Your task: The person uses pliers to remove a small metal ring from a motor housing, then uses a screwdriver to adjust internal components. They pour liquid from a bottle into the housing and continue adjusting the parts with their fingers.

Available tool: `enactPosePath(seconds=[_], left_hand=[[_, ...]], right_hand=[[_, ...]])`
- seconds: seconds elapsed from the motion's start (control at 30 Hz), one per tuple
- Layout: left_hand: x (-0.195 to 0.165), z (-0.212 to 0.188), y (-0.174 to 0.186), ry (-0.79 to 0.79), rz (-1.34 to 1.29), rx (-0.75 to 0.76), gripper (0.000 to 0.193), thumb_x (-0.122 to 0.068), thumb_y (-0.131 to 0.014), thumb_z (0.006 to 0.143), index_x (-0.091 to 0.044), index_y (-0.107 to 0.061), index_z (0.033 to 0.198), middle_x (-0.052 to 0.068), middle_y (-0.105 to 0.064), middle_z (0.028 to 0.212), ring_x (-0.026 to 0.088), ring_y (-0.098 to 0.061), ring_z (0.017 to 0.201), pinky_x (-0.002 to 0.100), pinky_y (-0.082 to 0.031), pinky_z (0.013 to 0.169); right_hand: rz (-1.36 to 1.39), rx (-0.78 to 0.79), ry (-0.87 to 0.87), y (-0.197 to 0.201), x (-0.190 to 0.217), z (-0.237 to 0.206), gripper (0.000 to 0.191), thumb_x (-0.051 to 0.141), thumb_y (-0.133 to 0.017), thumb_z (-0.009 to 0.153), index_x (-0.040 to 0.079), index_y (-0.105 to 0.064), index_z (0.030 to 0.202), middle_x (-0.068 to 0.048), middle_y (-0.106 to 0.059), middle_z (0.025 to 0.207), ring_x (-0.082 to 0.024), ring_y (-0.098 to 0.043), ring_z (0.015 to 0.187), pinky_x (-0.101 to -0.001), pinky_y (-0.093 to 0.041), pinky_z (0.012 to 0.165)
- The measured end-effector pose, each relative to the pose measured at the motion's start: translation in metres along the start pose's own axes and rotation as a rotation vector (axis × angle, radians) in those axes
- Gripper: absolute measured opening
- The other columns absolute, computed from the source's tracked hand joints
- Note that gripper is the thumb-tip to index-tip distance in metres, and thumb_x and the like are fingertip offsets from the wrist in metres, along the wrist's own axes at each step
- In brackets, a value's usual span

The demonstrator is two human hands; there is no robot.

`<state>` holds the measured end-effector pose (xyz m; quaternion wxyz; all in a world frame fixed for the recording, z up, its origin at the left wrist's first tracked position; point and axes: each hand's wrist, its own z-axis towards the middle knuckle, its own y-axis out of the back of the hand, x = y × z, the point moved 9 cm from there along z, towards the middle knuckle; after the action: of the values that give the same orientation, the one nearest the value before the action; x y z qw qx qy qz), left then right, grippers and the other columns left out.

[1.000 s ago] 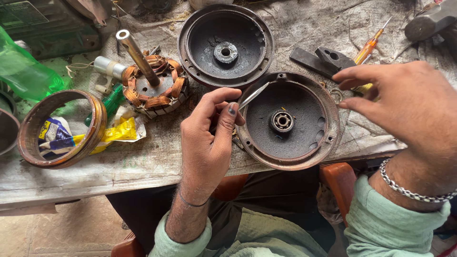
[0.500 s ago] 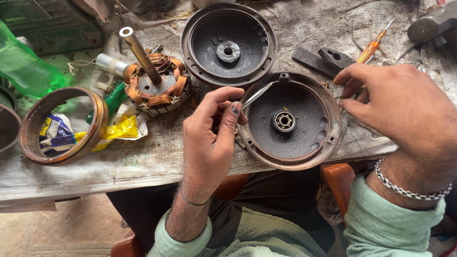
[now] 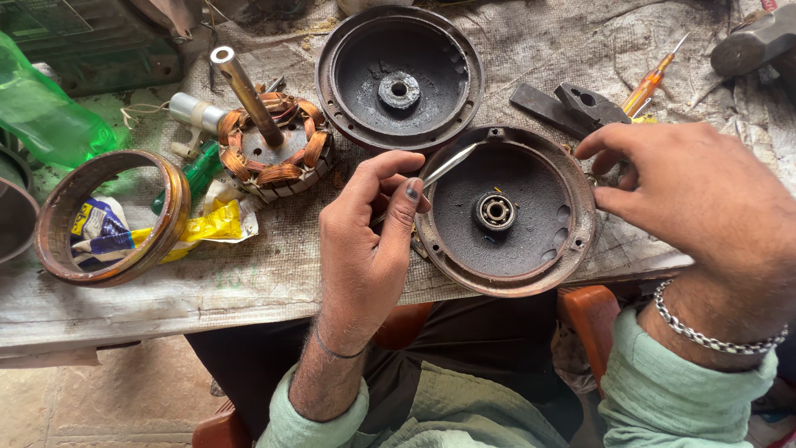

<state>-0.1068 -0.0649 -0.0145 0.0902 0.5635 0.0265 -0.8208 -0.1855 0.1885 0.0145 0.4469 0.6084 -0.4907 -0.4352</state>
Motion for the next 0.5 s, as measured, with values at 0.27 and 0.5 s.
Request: enactPosePath(seconds=[0.27,0.5], left_hand=[[-0.027,-0.007,-0.001,-0.16,0.245,0.006,0.028,-0.002,-0.066,0.103,-0.002,-0.062,0.13,0.008,-0.071,0.099,0.013,-0.07,0.091,0.027,-0.057,0.079],[-0.046,-0.016,0.005,-0.254,0.622,0.045,0.038,0.004,-0.07,0.093,0.001,-0.063,0.13,0.011,-0.073,0.102,0.023,-0.066,0.098,0.036,-0.052,0.087]], right_hand=[[0.024,-0.092,0.087,0.006,0.002,-0.003,0.025,0.021,-0.073,0.09,0.017,-0.08,0.114,-0.005,-0.081,0.095,-0.023,-0.077,0.089,-0.0375,-0.06,0.083],[0.462,-0.868,0.242,0.032,-0.035,-0.033,0.027,-0.006,-0.065,0.106,0.002,-0.064,0.132,-0.012,-0.07,0.121,-0.019,-0.071,0.112,-0.029,-0.061,0.099]])
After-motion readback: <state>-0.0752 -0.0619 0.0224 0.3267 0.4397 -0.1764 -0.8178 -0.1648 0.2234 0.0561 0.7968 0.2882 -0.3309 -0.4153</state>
